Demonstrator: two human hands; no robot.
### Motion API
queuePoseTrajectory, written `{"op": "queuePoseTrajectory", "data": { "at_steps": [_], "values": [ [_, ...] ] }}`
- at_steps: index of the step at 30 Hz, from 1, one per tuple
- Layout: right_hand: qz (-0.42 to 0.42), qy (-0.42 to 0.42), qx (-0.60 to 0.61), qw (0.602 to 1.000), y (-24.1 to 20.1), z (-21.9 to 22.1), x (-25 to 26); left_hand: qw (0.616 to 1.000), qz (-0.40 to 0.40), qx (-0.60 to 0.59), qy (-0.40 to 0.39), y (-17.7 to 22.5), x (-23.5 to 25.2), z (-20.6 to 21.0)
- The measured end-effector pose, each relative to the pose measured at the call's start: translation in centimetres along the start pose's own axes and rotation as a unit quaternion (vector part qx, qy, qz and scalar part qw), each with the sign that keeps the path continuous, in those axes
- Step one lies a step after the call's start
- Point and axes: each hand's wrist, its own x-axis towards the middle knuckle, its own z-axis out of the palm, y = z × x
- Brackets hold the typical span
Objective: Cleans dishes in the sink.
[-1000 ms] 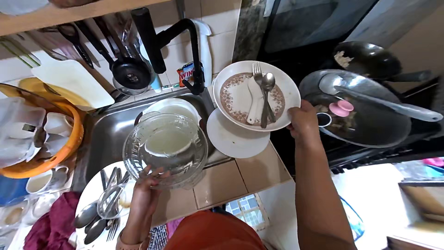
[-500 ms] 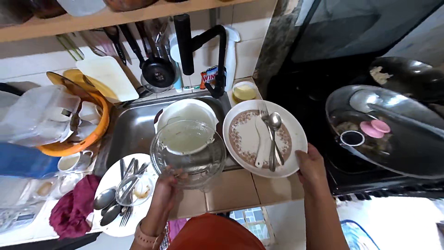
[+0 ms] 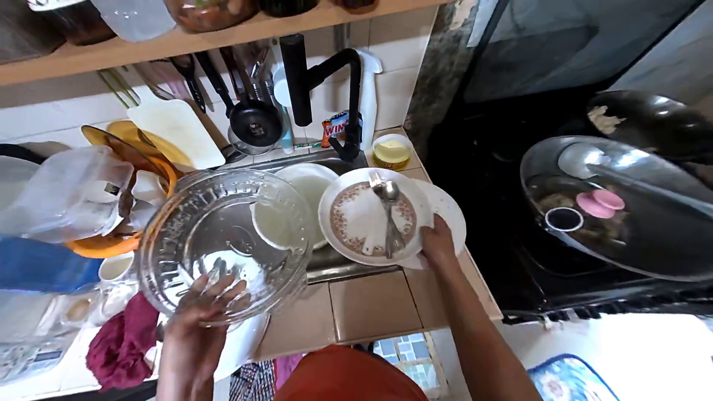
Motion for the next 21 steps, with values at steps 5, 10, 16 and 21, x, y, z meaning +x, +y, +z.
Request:
{"op": "queuePoseTrajectory", "data": {
  "at_steps": [5, 10, 16, 21],
  "values": [
    [-0.041, -0.074, -0.068, 0.994, -2.2, 6.4, 3.3, 0.998, 0.038, -0.053, -0.016, 2.1, -1.2, -2.8],
    [-0.097, -0.093, -0.178, 0.975, -6.7, 10.6, 3.9, 0.996, 0.062, -0.061, -0.008, 3.1, -2.0, -5.7],
    [-0.123, -0.093, -0.340, 0.928, -11.3, 14.7, 3.8, 0.995, 0.079, -0.063, 0.010, 3.4, -2.7, -8.1],
    [-0.125, -0.097, -0.431, 0.888, -11.2, 18.0, 3.6, 0.994, 0.074, -0.076, 0.017, 3.6, -3.1, -9.3]
  ]
}}
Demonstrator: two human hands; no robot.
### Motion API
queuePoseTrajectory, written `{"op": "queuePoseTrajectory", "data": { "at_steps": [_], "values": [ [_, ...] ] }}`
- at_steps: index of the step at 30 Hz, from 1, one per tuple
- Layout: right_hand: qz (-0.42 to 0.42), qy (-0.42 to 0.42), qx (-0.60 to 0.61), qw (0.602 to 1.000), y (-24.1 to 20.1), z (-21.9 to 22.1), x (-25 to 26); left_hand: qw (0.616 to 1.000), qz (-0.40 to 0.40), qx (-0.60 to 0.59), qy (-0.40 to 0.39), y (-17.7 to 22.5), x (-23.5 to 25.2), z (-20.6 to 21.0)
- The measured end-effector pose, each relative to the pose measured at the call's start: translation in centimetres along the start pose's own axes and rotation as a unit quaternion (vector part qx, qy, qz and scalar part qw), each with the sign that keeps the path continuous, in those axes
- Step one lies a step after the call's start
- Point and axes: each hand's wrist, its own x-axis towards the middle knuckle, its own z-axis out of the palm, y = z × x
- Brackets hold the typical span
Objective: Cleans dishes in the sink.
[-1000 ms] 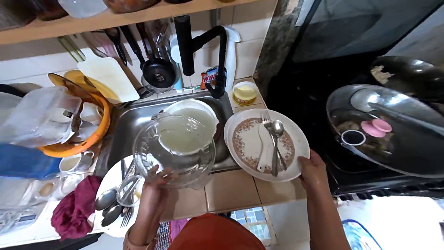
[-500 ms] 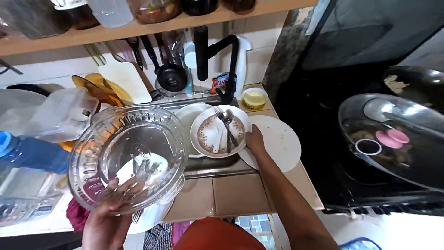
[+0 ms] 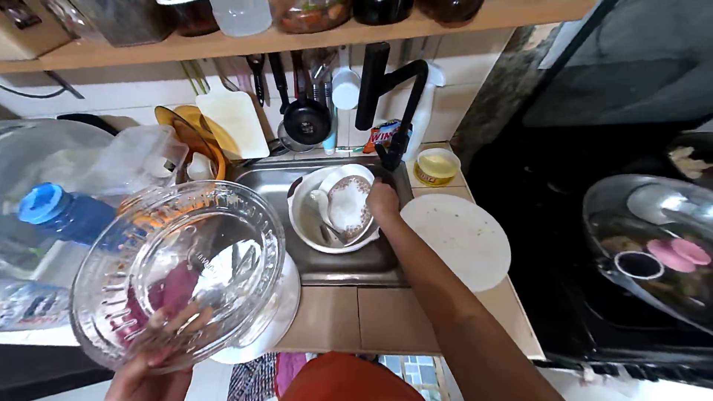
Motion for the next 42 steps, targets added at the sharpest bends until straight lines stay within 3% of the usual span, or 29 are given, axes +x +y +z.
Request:
{"op": "queuePoseTrajectory", "data": {
  "at_steps": [6, 10, 15, 19, 24, 31, 37, 42],
  "values": [
    [-0.057, -0.029, -0.041, 0.997, 3.1, 3.0, 0.8, 0.999, -0.010, -0.001, -0.031, 0.3, 0.4, -1.3],
    [-0.063, 0.085, 0.084, 0.991, 8.6, 0.8, -2.7, 0.999, -0.019, 0.003, -0.047, 0.7, 0.7, -1.4],
    [0.144, 0.131, 0.126, 0.973, 20.3, -3.0, -9.9, 0.994, -0.036, 0.036, -0.100, 0.3, 1.3, -1.3],
    [0.271, 0.109, 0.272, 0.917, 25.8, -2.2, -13.5, 0.990, -0.069, 0.056, -0.108, -1.1, 1.7, 0.0],
    [0.288, 0.105, 0.514, 0.801, 24.8, 0.0, -13.7, 0.983, -0.132, 0.055, -0.111, -2.8, 1.3, 3.1],
    [0.276, 0.188, 0.580, 0.743, 24.8, 2.8, -11.3, 0.976, -0.172, 0.055, -0.125, -4.7, 0.8, 5.0],
    [0.240, 0.258, 0.709, 0.611, 22.3, 3.3, -10.3, 0.971, -0.189, 0.094, -0.116, -5.7, 0.3, 5.4],
    [0.258, 0.228, 0.728, 0.593, 22.8, 2.5, -9.7, 0.963, -0.189, 0.164, -0.095, -6.7, -0.1, 5.7]
  ]
}}
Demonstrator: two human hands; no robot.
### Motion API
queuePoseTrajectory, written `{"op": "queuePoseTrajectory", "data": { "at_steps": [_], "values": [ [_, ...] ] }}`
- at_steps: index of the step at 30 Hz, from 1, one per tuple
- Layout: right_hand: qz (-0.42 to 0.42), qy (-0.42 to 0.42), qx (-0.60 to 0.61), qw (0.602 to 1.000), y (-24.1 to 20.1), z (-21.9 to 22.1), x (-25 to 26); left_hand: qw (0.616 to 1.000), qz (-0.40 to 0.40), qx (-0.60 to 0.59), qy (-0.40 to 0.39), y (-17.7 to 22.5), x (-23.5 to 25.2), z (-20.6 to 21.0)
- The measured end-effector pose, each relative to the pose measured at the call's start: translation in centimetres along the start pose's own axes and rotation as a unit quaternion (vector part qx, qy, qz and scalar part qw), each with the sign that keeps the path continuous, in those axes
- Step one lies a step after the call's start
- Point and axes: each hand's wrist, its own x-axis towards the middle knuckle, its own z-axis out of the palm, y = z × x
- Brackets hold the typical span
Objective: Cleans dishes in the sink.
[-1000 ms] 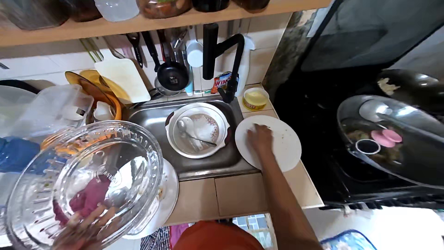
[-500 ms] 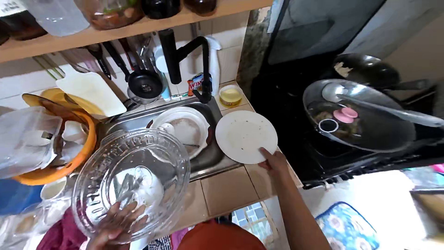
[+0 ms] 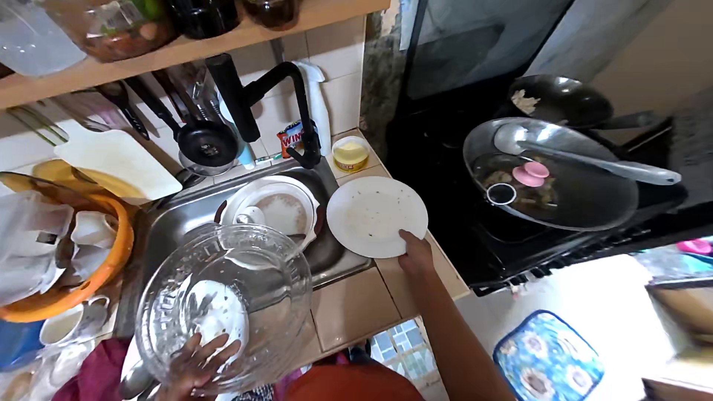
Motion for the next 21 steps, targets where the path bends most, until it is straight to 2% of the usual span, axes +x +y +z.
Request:
{"op": "queuePoseTrajectory", "data": {
  "at_steps": [5, 8, 15, 21],
  "values": [
    [-0.001, -0.008, 0.008, 1.000, -0.6, -0.3, 0.7, 0.997, -0.037, 0.048, 0.047, -1.3, 0.5, 2.0],
    [-0.014, -0.025, 0.006, 1.000, -1.9, -0.3, 0.7, 0.996, -0.056, 0.053, 0.045, -1.8, 0.8, 3.8],
    [-0.022, -0.066, 0.021, 0.997, -6.7, 1.4, -0.7, 0.991, -0.093, 0.092, -0.031, -4.0, 3.0, 8.2],
    [-0.029, -0.113, 0.037, 0.992, -8.7, 1.8, -0.7, 0.983, -0.138, 0.047, -0.113, -5.8, 5.2, 13.7]
  ]
}}
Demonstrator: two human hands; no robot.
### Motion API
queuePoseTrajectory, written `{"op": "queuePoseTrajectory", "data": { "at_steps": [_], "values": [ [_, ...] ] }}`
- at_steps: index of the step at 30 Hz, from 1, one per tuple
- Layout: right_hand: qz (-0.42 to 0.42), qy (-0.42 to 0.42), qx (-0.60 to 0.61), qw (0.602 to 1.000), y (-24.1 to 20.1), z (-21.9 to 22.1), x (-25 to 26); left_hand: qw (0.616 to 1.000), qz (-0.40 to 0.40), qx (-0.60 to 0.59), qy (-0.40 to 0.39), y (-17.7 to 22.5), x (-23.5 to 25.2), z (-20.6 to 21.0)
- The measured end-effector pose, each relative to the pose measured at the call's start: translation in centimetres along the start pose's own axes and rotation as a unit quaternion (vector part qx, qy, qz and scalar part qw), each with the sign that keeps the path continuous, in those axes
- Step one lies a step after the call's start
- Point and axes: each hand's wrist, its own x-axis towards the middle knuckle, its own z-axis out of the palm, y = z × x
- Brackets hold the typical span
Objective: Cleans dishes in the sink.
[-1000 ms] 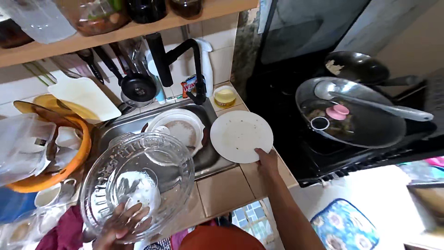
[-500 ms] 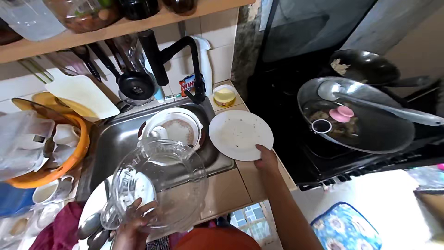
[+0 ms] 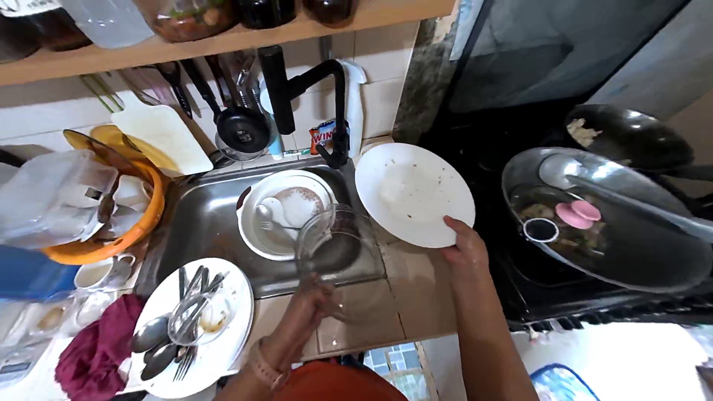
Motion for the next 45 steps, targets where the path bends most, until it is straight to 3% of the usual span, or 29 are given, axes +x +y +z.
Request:
{"op": "queuePoseTrajectory", "data": {
  "at_steps": [11, 21, 26, 30, 35, 37, 39, 42, 45],
  "values": [
    [-0.027, 0.020, -0.019, 0.999, -0.9, -0.1, 0.6, 0.995, -0.027, -0.011, -0.094, -1.5, 6.7, 7.1],
    [-0.040, 0.008, -0.003, 0.999, -1.5, -1.7, 1.6, 0.988, -0.027, -0.023, -0.147, -2.9, 10.4, 9.2],
    [-0.050, -0.005, -0.007, 0.999, -1.2, -1.8, 1.1, 0.995, -0.036, 0.028, -0.084, -2.2, 11.3, 9.3],
    [-0.058, -0.019, -0.023, 0.998, -1.0, -1.3, 0.5, 0.979, -0.022, 0.203, -0.027, -0.5, 11.0, 8.6],
    [-0.057, -0.035, -0.032, 0.997, -0.2, 0.1, 0.1, 0.968, -0.029, 0.244, -0.054, -0.3, 11.5, 7.8],
    [-0.053, -0.036, -0.041, 0.997, 0.3, 0.6, 0.0, 0.946, -0.030, 0.311, -0.084, 0.5, 11.2, 7.1],
    [-0.054, -0.039, -0.060, 0.996, 0.6, 0.8, -0.5, 0.905, 0.026, 0.415, -0.091, 2.3, 10.7, 5.7],
    [-0.063, -0.038, -0.066, 0.995, 0.9, 1.1, -1.3, 0.875, 0.136, 0.463, -0.042, 5.6, 11.0, 2.9],
    [-0.073, -0.034, -0.077, 0.994, 1.1, 1.2, -2.3, 0.865, 0.137, 0.479, 0.054, 7.6, 14.4, -1.0]
  ]
}}
